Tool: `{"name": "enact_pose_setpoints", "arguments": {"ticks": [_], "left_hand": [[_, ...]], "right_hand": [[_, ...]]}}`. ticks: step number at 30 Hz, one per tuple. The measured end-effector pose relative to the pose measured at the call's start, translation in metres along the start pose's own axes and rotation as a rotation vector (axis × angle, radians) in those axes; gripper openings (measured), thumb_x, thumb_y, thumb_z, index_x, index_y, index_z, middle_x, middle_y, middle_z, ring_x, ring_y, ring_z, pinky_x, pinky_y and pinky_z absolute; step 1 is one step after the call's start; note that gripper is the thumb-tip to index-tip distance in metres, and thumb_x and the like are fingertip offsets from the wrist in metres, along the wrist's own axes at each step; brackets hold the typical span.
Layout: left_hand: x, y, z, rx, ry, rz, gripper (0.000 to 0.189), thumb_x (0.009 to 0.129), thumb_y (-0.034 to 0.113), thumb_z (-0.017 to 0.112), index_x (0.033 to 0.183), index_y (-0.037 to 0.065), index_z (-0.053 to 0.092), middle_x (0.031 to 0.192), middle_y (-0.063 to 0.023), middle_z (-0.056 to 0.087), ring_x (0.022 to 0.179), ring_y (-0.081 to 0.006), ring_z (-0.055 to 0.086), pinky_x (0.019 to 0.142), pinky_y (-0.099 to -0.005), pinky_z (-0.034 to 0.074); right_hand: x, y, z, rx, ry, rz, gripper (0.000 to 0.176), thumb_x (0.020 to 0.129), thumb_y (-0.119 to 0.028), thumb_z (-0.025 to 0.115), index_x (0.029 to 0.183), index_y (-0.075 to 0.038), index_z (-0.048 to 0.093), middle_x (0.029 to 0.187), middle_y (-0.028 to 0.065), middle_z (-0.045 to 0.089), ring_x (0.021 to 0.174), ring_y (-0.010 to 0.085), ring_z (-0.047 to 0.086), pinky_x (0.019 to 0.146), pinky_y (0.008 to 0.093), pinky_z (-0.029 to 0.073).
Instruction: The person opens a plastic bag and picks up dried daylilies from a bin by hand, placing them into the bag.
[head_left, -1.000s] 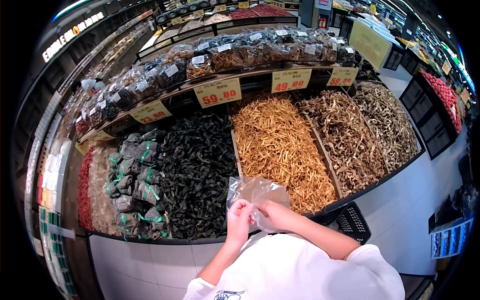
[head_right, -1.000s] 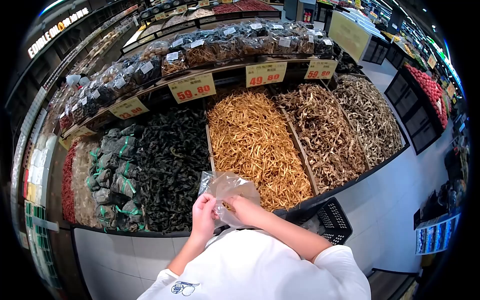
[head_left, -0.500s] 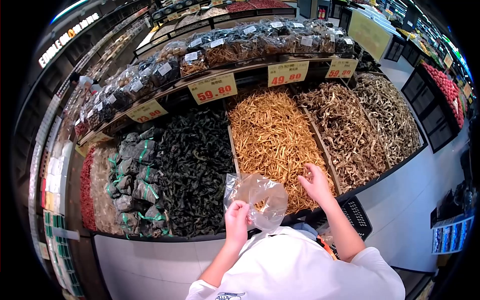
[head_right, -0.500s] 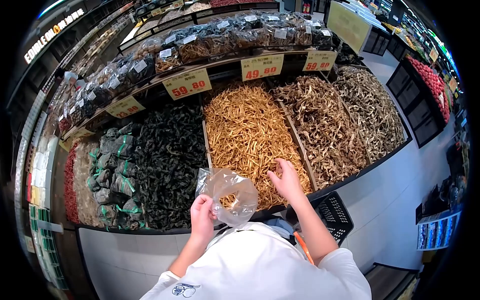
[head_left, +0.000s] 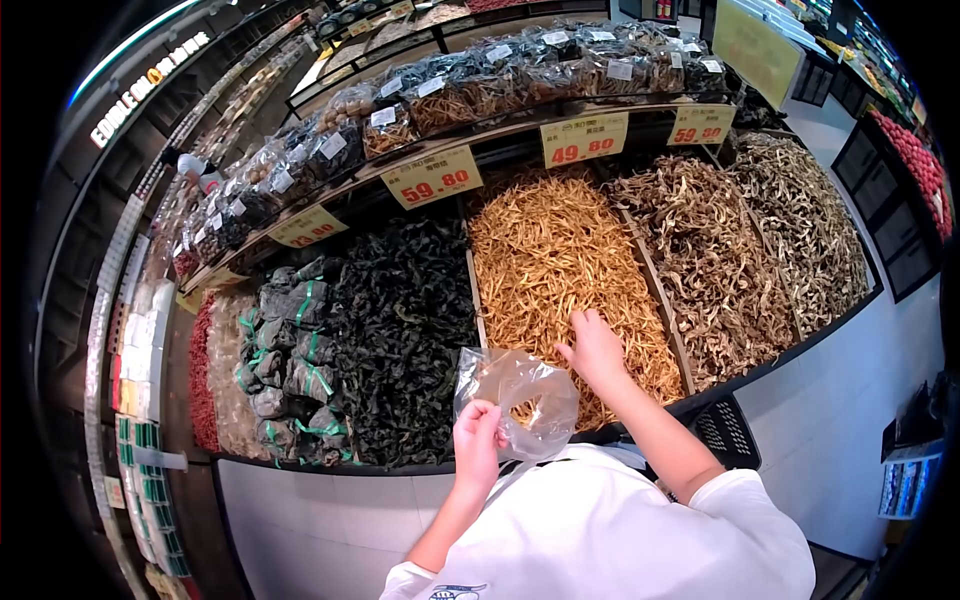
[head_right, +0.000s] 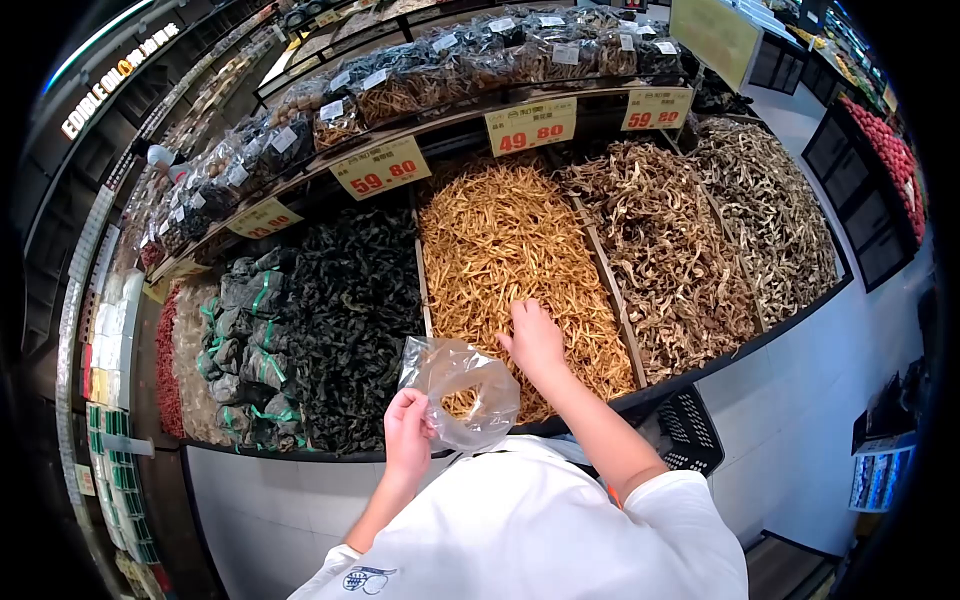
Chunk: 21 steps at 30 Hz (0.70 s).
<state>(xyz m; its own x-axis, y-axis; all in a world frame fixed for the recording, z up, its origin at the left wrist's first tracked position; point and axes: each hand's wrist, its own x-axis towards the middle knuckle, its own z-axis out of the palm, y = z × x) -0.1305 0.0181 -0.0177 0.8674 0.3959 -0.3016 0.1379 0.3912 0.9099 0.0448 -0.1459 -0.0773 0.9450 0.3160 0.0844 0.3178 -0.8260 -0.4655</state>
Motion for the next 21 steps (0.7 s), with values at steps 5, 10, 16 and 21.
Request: {"name": "enact_pose_setpoints", "arguments": {"ticks": [5,10,16,21], "left_hand": [[0.002,0.003,0.007,0.023,0.029,0.012,0.01,0.098,0.013,0.058,0.09,0.008,0.056,0.069,0.0042,0.053,0.057,-0.0027,0.049,0.052,-0.018,0.04],[0.005,0.003,0.014,0.03,0.069,0.016,0.011,0.098,0.013,0.058,0.089,0.007,0.056,0.069,0.0039,0.053,0.057,-0.0027,0.049,0.052,-0.0182,0.04],[0.01,0.0,0.015,0.057,0.093,0.048,0.011,0.098,0.013,0.057,0.089,0.007,0.055,0.068,0.0038,0.053,0.056,-0.0035,0.048,0.052,-0.0193,0.039],[0.016,0.002,0.018,0.043,0.117,0.029,0.012,0.098,0.013,0.057,0.088,0.007,0.055,0.068,0.0039,0.052,0.056,-0.0036,0.048,0.052,-0.0195,0.04]], "right_hand": [[0.005,0.014,0.006,0.19,0.069,-0.007,0.033,0.081,-0.016,0.075,0.107,0.0,0.063,0.102,0.0184,0.062,0.09,0.0345,0.064,0.079,0.0429,0.054],[0.015,0.035,0.003,0.42,0.087,0.036,0.022,0.079,-0.007,0.072,0.098,0.002,0.067,0.09,0.0164,0.067,0.077,0.0271,0.067,0.073,0.0358,0.054],[0.024,0.046,-0.028,0.593,0.011,0.084,0.023,0.081,-0.009,0.076,0.099,0.003,0.068,0.084,0.0142,0.071,0.073,0.022,0.069,0.069,0.0324,0.055],[0.03,0.049,-0.058,0.776,-0.009,0.114,0.02,0.084,-0.006,0.075,0.099,0.004,0.067,0.086,0.0072,0.069,0.075,0.0119,0.065,0.068,0.0257,0.053]]}}
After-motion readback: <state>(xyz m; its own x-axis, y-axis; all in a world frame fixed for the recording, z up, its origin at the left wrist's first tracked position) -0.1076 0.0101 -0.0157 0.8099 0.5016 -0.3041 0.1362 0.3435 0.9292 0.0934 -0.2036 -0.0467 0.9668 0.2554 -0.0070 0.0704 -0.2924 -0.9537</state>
